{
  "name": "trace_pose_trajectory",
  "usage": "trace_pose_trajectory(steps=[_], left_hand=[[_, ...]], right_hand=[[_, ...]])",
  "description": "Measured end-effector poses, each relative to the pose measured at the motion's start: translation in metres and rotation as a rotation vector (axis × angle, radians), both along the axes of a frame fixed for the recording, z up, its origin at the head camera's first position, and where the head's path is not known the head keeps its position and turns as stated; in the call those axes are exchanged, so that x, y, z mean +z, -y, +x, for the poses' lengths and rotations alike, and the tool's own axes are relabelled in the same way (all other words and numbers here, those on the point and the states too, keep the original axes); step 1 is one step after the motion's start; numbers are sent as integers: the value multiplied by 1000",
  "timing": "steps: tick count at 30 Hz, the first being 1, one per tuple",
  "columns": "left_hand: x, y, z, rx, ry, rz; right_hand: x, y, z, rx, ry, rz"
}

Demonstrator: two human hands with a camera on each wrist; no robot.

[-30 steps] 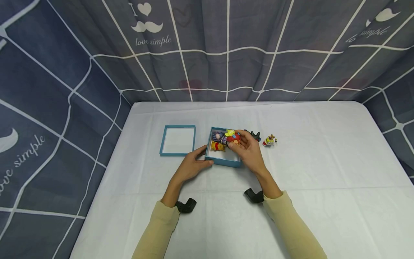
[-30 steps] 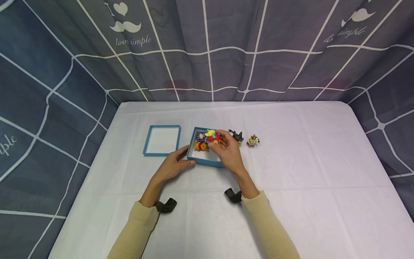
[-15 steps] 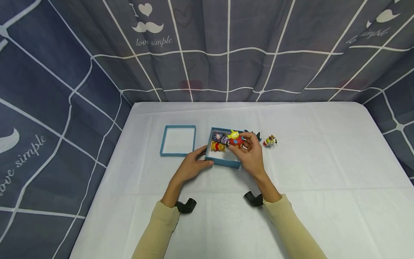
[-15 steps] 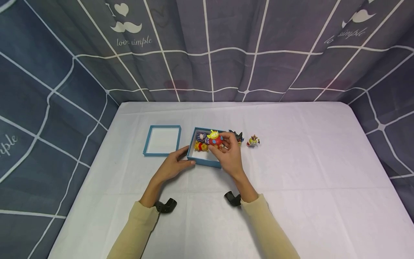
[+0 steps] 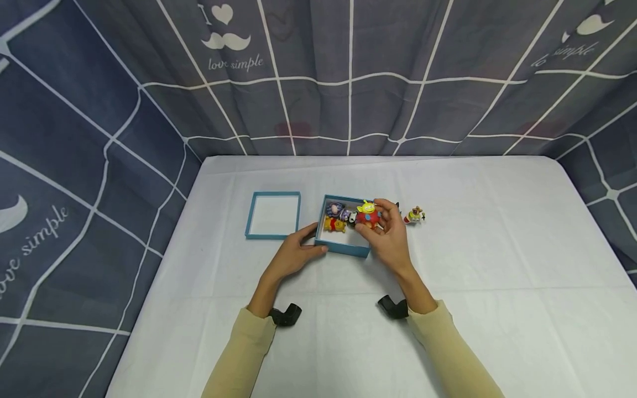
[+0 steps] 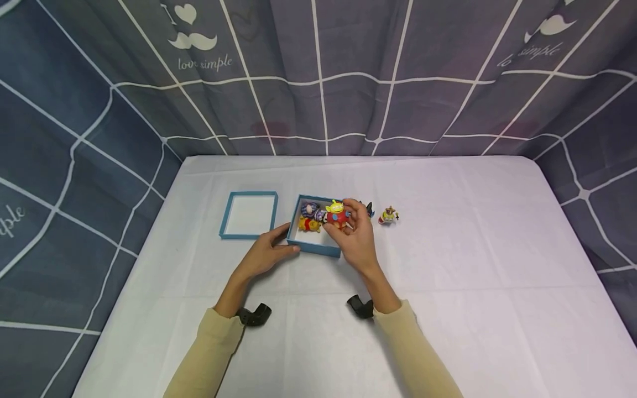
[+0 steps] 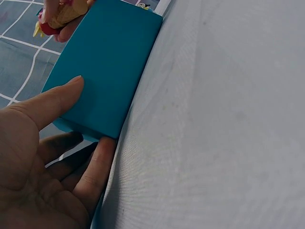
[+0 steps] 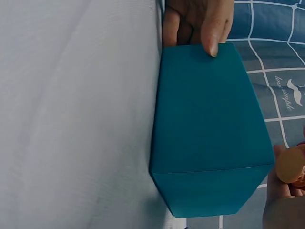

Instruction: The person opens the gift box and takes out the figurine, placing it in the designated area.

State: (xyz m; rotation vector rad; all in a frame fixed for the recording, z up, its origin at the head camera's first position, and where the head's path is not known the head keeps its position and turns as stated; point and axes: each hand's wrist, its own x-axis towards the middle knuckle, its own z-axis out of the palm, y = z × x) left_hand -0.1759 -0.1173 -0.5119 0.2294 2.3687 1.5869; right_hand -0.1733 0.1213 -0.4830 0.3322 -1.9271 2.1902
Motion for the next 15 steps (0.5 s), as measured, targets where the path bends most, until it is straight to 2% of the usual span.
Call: trace_pose_trajectory(steps=[4, 11, 15], left_hand=[[0, 0, -1, -5, 5, 4], [0, 0, -1, -7, 3, -4], [0, 1, 0, -5, 2, -2]], right_hand=[[3, -4, 1, 25, 46, 46], [8, -7, 2, 90, 139, 8], [7, -9, 1, 106, 158, 41]])
